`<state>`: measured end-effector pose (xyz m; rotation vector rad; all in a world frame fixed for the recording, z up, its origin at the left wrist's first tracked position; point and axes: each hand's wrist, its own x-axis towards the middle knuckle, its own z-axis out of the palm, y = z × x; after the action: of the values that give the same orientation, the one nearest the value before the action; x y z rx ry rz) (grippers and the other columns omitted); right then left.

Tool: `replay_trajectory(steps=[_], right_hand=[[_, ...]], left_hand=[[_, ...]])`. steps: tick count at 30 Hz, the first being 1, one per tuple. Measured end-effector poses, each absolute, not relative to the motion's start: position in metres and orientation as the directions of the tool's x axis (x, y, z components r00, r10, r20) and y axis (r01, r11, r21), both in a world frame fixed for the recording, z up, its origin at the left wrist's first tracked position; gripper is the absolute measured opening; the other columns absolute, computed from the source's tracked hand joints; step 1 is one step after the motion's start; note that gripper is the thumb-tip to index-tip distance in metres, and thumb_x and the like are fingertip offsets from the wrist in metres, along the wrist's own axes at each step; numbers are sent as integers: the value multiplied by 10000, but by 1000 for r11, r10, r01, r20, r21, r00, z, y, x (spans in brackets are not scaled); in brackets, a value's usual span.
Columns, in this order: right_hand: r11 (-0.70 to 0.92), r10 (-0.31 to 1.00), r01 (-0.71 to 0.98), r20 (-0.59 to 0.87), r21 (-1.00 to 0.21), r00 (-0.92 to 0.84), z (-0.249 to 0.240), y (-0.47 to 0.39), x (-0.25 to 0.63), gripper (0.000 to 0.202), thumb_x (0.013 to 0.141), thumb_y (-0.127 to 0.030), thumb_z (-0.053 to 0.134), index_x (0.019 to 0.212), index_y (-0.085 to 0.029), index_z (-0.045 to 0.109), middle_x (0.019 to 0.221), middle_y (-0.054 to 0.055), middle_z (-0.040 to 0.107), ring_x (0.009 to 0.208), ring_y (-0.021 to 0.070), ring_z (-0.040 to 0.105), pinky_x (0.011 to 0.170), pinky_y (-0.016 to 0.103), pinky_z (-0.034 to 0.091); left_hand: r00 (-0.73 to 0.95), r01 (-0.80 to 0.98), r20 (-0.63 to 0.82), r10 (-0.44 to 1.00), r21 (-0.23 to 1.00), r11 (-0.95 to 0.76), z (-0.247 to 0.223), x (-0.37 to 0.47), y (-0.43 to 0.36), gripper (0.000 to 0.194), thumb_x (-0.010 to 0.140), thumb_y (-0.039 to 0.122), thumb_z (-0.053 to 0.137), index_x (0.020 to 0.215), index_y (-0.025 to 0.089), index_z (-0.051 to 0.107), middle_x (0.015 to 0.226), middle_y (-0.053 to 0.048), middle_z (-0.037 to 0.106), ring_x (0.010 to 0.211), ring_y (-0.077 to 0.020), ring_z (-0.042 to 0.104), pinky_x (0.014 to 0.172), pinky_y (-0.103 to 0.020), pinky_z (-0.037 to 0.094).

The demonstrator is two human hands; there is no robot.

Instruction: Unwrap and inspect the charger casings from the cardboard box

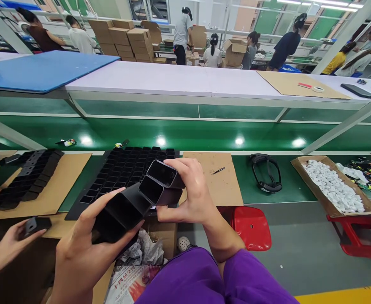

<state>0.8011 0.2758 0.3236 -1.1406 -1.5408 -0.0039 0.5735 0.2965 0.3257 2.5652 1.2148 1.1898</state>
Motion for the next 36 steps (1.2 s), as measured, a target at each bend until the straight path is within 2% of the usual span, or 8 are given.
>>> replay_trajectory(steps=[14,17,20,24,26,31,33,36], right_hand=[[435,653,721,740,-540,160,315,279,805,733,685,-311,740,1371,-283,485,1203,89,613,1067,295,612,913,484,532],[352,694,712,680,-607,237,265,308,822,697,720,-305,725,1371,-270,480,1290,101,626,1167,303,609,1006,493,505],[75,811,582,389,-809,436,178,344,846,654,734,-373,703,1332,-216,492,1280,126,653,1155,291,633,1038,473,506],[-125,839,493,174,-861,516,62,358,869,599,729,-346,687,1269,-149,519,1189,201,694,1076,324,672,919,479,568],[-174,848,467,109,-867,518,22,349,873,623,735,-343,687,1296,-135,510,1223,219,687,1109,331,671,935,488,569],[-200,879,457,48,-867,474,-16,327,885,806,698,-263,673,1453,-112,433,1489,249,526,1390,370,516,1137,576,441],[-178,897,468,52,-866,438,-17,326,894,746,696,-203,630,1427,-139,502,1534,214,494,1448,348,462,1192,560,387],[-144,920,476,61,-868,388,-13,327,908,526,711,-145,590,1230,-178,668,1458,160,580,1393,296,529,1195,501,403]], left_hand=[[373,612,590,716,423,-668,319,579,296,621,865,318,769,1430,290,514,1313,-43,716,1086,-223,746,914,-300,586],[382,624,577,722,416,-662,311,580,296,619,864,371,766,1423,284,513,1305,-48,720,1063,-223,753,875,-296,594],[381,646,554,740,414,-642,303,579,296,596,870,410,748,1407,281,522,1302,-52,723,1066,-231,754,856,-297,600],[374,690,507,776,406,-599,296,578,294,562,883,427,723,1391,285,531,1278,-46,735,1042,-229,761,815,-287,603],[371,703,496,785,402,-586,294,579,294,551,888,428,716,1386,283,531,1272,-47,737,1035,-226,763,821,-285,603],[379,714,475,794,396,-577,291,580,299,534,884,422,722,1364,274,541,1243,-52,748,1006,-218,770,791,-274,613],[382,711,464,799,405,-575,290,581,301,522,886,423,718,1356,277,544,1231,-50,752,996,-219,772,779,-278,618],[380,709,458,804,414,-571,288,582,303,533,884,438,718,1361,281,541,1237,-49,748,1009,-224,769,812,-291,621]])
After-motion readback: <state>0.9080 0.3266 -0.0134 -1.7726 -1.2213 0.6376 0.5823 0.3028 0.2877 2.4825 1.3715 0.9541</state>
